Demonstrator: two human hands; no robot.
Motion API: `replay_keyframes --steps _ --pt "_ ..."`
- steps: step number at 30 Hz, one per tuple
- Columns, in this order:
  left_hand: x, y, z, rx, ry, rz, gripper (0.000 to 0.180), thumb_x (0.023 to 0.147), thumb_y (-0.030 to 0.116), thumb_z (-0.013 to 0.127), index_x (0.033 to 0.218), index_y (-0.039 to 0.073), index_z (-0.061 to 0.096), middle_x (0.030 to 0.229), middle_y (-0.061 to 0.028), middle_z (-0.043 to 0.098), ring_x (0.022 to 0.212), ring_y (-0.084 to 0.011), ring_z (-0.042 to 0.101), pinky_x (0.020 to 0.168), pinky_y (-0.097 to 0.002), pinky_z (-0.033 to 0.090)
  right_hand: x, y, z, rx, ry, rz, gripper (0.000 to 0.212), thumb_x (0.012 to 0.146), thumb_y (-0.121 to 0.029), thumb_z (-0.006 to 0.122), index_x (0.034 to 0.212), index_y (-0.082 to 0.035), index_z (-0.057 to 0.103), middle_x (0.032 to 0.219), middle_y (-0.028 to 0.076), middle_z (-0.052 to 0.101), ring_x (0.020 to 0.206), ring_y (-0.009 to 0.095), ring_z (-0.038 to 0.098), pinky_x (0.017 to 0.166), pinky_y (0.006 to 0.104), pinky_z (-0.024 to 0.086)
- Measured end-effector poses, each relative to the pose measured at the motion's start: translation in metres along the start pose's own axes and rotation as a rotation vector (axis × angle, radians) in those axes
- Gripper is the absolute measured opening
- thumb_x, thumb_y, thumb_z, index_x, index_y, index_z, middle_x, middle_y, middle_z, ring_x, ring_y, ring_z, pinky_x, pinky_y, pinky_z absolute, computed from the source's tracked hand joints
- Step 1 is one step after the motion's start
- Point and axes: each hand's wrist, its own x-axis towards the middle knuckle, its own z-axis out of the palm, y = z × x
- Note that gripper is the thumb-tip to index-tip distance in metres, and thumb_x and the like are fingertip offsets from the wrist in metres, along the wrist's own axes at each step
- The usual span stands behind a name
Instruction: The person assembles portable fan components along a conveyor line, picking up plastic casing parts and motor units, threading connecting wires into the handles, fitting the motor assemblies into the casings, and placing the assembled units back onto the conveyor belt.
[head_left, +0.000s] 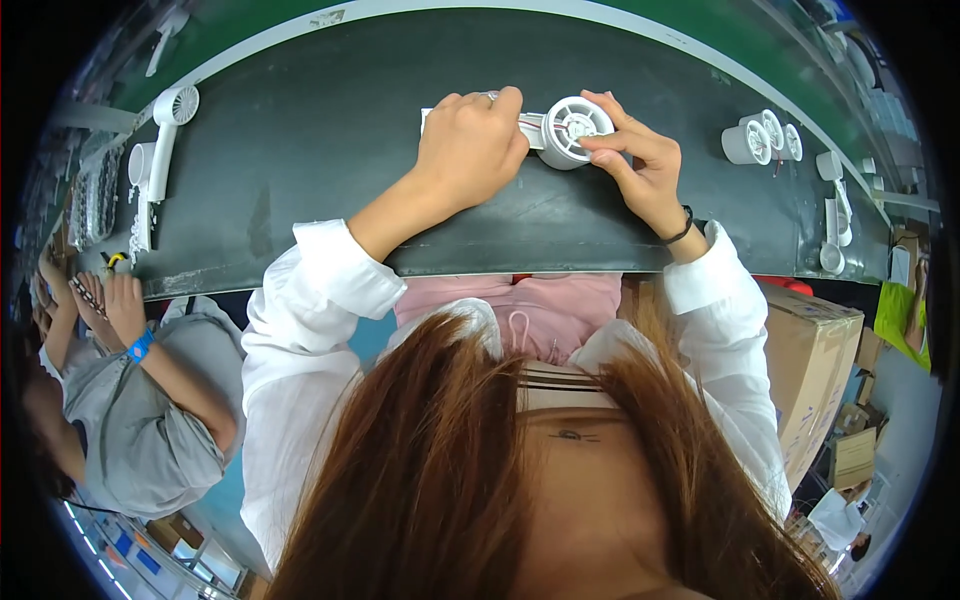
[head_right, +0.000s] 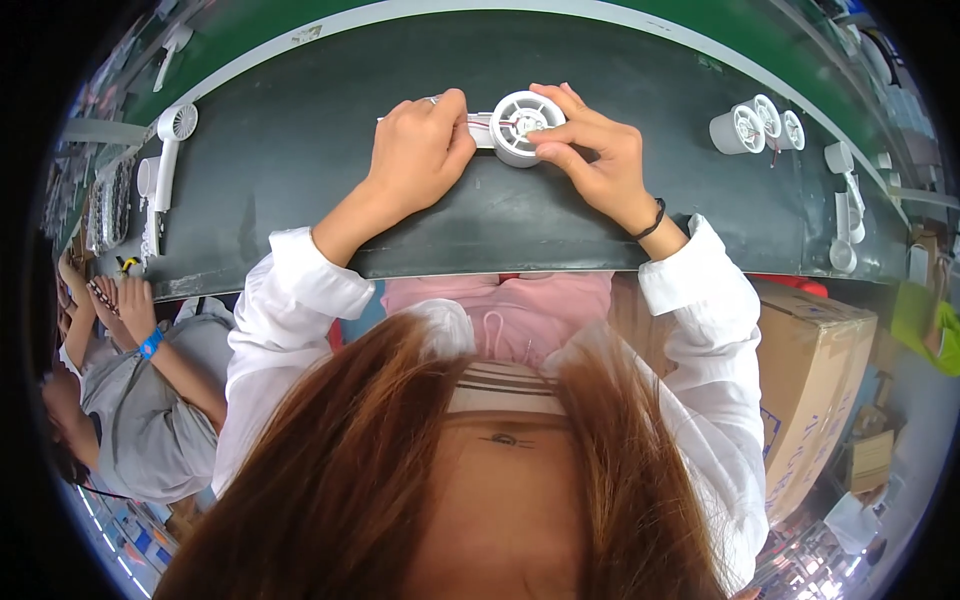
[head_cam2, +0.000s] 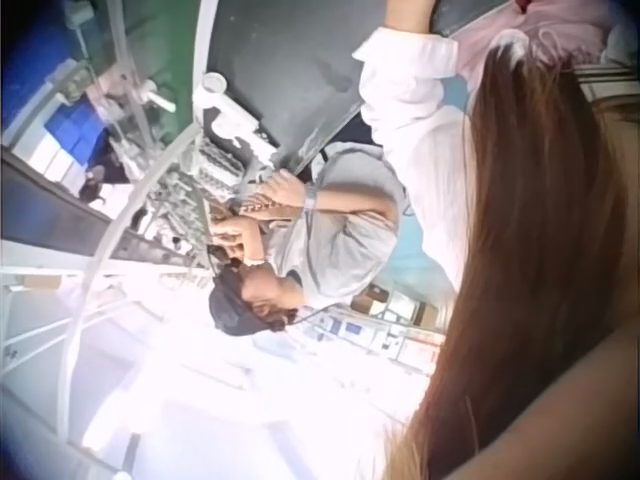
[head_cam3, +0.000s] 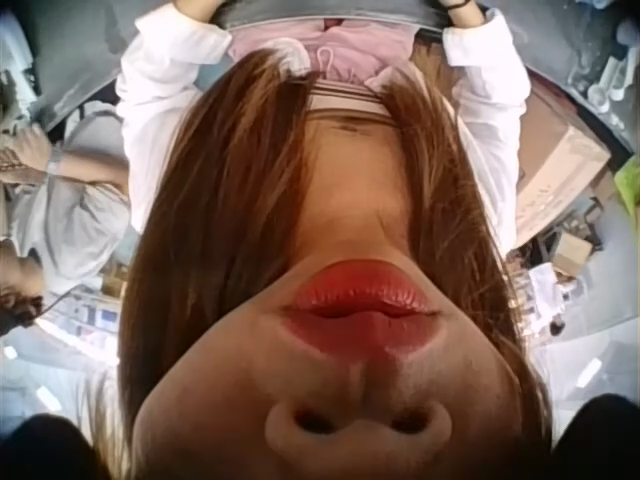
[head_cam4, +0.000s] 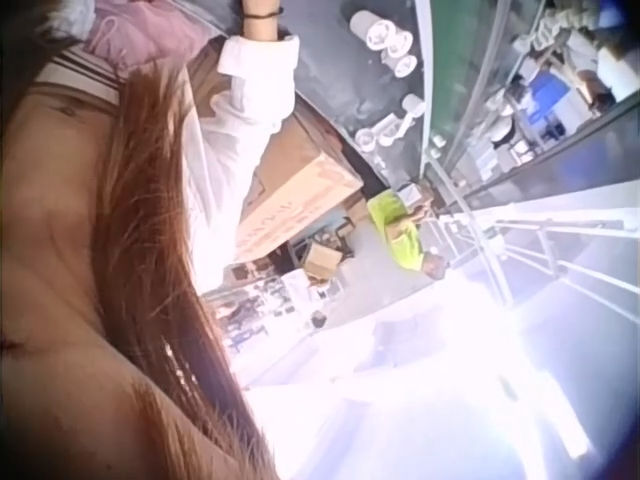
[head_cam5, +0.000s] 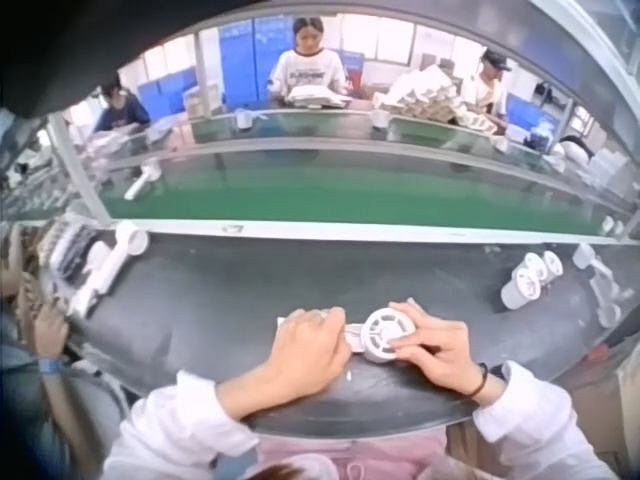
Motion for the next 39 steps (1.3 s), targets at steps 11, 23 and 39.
replay_keyframes --steps 11,23,39 --pt "-0.010 -0.009 -0.023 0.002 -0.040 -0.004 0.010 0.076 0.012 0.059 0.077 0.005 0.051 0.064 -0.0143 0.058 0.059 -0.0355 0.056 0.057 -0.0440 0.044 -0.001 0.007 -0.001 -0.171 0.046 -0.160 0.017 0.079 -0.011 0.066 0.093 -0.004 0.073 0.141 0.027 0.039 0.137 0.039 0.031 0.113 0.0478 0.016" --pt "-0.010 -0.022 -0.023 -0.238 -0.031 -0.158 0.013 0.080 0.010 0.056 0.073 0.001 0.052 0.063 -0.0113 0.050 0.059 -0.0201 0.052 0.059 -0.0328 0.043 0.000 0.004 -0.005 -0.195 0.085 -0.192 0.015 0.083 -0.022 0.068 0.093 -0.013 0.073 0.146 0.017 0.037 0.134 0.035 0.036 0.109 0.0550 0.023" --pt "0.268 -0.305 0.078 0.457 0.843 -0.512 0.066 0.082 0.046 0.064 0.115 -0.010 0.052 0.115 -0.0281 0.055 0.103 -0.0393 0.057 0.093 -0.0452 0.043 -0.059 0.044 -0.300 -1.138 1.441 0.742 0.056 0.065 -0.009 0.068 0.119 -0.008 0.053 0.124 0.018 0.047 0.113 0.037 0.047 0.091 0.0425 0.043"
